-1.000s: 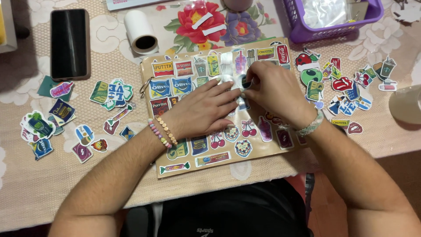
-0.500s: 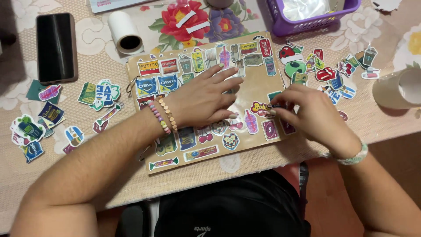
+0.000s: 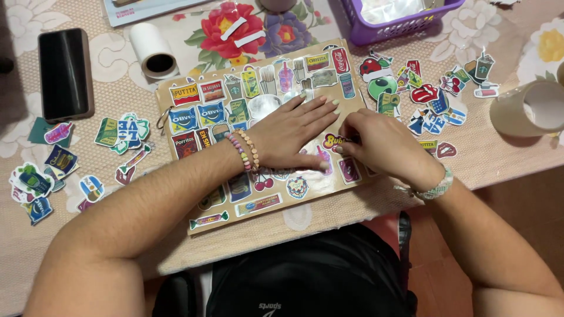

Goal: Applying various small stickers onto a board to create a collage

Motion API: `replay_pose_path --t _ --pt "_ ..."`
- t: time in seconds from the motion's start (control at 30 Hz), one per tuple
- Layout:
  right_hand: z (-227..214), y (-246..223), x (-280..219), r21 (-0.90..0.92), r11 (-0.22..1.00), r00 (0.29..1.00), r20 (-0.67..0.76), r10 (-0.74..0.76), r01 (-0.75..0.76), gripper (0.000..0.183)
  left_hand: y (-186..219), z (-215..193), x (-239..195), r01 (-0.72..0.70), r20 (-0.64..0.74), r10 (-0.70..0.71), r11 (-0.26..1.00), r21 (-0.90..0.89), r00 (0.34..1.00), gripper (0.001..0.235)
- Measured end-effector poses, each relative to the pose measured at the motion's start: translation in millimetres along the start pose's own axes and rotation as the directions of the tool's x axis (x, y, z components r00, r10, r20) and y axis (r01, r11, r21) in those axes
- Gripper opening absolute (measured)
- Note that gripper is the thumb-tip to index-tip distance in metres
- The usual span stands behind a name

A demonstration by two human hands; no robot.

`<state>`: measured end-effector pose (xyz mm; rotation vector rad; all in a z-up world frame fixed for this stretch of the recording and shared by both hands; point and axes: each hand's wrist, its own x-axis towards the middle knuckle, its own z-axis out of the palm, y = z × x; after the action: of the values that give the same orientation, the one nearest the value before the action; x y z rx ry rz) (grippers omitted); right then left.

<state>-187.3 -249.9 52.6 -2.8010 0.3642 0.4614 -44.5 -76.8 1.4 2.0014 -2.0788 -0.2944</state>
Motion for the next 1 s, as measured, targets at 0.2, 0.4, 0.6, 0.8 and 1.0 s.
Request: replay_pose_path --t 0.2,0.4,0.6,0.8,1.0 --pt "-13.6 -11.5 -8.1 0.034 0.999 0.999 -0.039 0.026 -0.025 0.018 -4.8 10.9 1.6 0.006 -0.039 -0.004 0.999 0.044 0.999 0.087" --pt "-8.9 -12.5 -17.0 0.02 1.0 0.994 -0.106 0.005 -0.003 0.019 -6.0 11.8 -0.1 0.001 -0.075 -0.002 1.0 -0.016 0.997 0.093" --pt "-46.0 -21.6 -29.1 0.281 0.959 0.994 -0.112 -0.002 0.034 0.013 -9.4 -5.4 -2.1 -0.049 -0.163 -0.026 0.898 -0.436 0.986 0.109" --pt "-74.1 20.7 37.3 0.487 0.871 0.997 -0.027 -0.069 0.073 0.003 -35.8 -43.5 -34.1 0.079 -0.188 -0.155 0.93 -0.359 0.97 0.081" --pt "-60.0 28.0 99.1 0.362 0.929 0.99 0.085 -0.115 0.077 0.006 -38.9 -19.3 -35.1 0.005 -0.118 -0.024 0.987 -0.16 0.993 0.072"
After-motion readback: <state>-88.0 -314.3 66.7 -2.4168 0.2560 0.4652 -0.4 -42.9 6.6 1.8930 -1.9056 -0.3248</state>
